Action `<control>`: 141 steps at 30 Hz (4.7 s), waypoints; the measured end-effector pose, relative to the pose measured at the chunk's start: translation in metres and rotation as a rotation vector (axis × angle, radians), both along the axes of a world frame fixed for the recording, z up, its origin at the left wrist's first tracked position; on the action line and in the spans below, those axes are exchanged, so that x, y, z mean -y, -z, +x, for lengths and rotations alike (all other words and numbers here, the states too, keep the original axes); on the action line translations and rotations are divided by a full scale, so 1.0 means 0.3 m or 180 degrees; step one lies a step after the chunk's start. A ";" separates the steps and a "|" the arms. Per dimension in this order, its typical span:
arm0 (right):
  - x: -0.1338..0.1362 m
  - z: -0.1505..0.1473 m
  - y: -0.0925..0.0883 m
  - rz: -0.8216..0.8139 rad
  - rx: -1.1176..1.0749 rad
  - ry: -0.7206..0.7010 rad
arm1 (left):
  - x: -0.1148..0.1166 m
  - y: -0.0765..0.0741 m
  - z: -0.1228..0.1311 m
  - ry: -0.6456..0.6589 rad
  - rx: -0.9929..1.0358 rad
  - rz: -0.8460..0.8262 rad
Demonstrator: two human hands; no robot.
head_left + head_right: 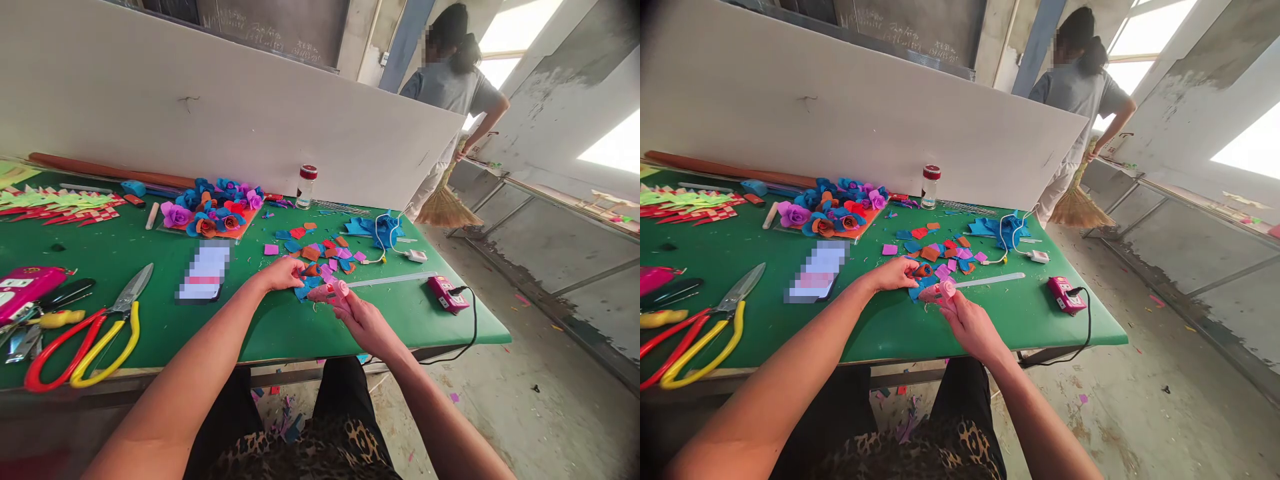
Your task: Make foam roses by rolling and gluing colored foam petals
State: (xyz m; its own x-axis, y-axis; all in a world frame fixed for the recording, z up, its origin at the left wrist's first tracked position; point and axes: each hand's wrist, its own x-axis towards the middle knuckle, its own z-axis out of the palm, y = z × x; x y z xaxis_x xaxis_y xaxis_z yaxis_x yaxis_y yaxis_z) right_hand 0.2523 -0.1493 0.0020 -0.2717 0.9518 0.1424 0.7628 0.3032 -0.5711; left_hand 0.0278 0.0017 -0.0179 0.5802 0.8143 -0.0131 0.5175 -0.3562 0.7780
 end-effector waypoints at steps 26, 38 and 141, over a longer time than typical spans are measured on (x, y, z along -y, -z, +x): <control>-0.002 -0.002 -0.011 0.0057 0.0189 0.0182 | 0.015 -0.019 0.001 0.0019 -0.0094 -0.0028; -0.008 0.008 -0.027 -0.0006 0.0313 0.0290 | 0.022 -0.028 0.004 0.0007 -0.0083 -0.0038; -0.107 0.257 0.102 -0.0401 -0.1451 0.1544 | 0.035 -0.089 -0.012 -0.0198 0.1226 -0.0944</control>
